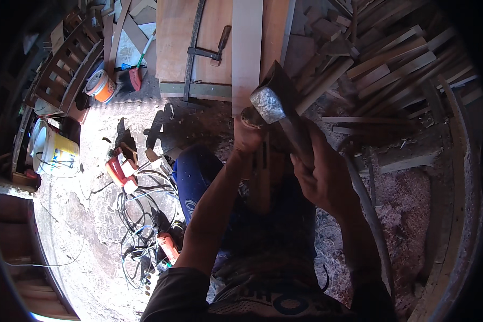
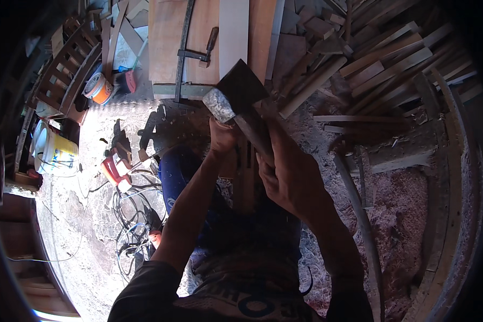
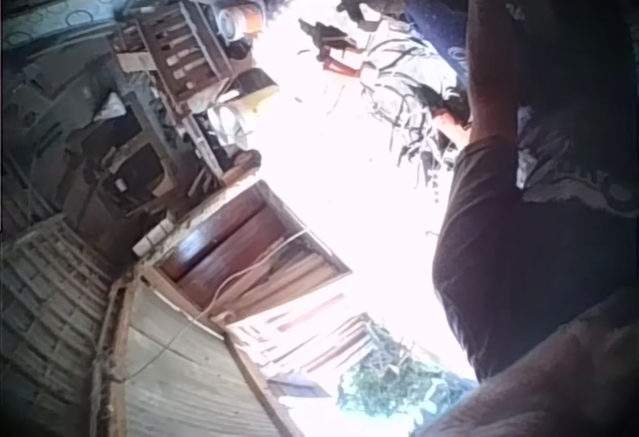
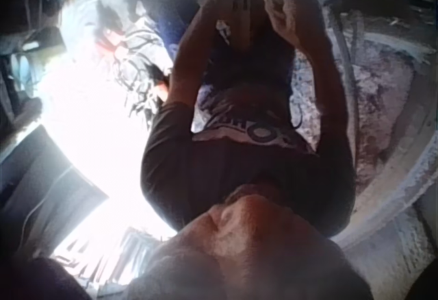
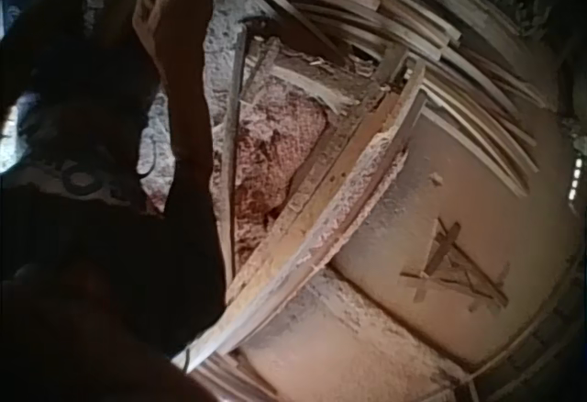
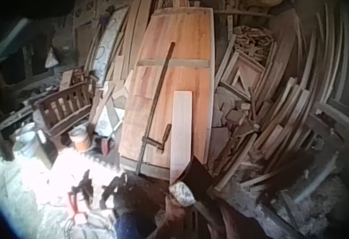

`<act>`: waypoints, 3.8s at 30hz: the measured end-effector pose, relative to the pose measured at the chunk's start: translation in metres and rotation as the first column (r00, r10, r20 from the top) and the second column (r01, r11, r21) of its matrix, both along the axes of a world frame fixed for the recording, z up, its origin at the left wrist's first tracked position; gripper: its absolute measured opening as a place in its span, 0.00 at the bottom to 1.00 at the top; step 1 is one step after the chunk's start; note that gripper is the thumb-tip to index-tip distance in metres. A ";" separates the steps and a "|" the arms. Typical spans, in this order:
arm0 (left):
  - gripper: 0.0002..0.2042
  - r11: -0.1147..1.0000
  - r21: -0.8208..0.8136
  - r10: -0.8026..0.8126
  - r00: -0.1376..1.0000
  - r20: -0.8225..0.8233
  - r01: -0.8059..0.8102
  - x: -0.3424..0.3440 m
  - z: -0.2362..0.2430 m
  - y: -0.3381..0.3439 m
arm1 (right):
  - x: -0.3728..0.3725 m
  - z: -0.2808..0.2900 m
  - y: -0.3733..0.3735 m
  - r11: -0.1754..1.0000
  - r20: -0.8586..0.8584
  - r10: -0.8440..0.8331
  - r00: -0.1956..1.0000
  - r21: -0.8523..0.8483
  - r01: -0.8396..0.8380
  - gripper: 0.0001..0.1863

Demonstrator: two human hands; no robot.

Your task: The person shapes a piece of wood using an axe, repeatedly striking the wood while holding it by hand to remove material.

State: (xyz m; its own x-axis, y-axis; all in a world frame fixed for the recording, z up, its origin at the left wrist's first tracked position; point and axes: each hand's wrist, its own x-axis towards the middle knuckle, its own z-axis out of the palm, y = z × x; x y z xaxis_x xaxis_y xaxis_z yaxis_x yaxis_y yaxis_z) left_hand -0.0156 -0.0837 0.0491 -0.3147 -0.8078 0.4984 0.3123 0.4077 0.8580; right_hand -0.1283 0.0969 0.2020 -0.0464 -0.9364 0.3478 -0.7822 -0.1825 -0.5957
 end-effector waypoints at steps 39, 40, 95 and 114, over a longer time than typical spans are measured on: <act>0.10 0.991 0.108 0.075 0.997 0.006 -0.075 -0.006 -0.009 -0.008 | 0.021 0.041 -0.007 0.991 -0.036 -0.019 0.999 0.129 0.024 0.34; 0.10 0.992 0.098 0.083 0.996 0.030 -0.086 -0.007 -0.011 -0.011 | 0.020 0.062 -0.012 0.998 -0.066 -0.018 0.998 -0.064 0.014 0.35; 0.08 0.969 -0.165 0.169 0.982 -0.088 -0.182 -0.006 -0.016 0.037 | 0.013 -0.045 0.010 0.986 -0.222 -0.006 0.975 0.161 0.042 0.32; 0.08 0.847 0.509 0.068 0.918 -0.390 0.153 0.003 -0.018 0.060 | 0.012 -0.051 0.019 0.970 -0.242 0.005 0.970 0.236 0.053 0.37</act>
State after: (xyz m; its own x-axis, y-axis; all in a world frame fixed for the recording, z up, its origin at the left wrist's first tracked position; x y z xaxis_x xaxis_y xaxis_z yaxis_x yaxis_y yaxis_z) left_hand -0.0130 -0.0233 0.0313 -0.2308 -0.9684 0.0941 0.6625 -0.0856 0.7441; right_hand -0.1160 0.1157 0.1509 -0.0131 -0.9930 0.1175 -0.9092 -0.0371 -0.4147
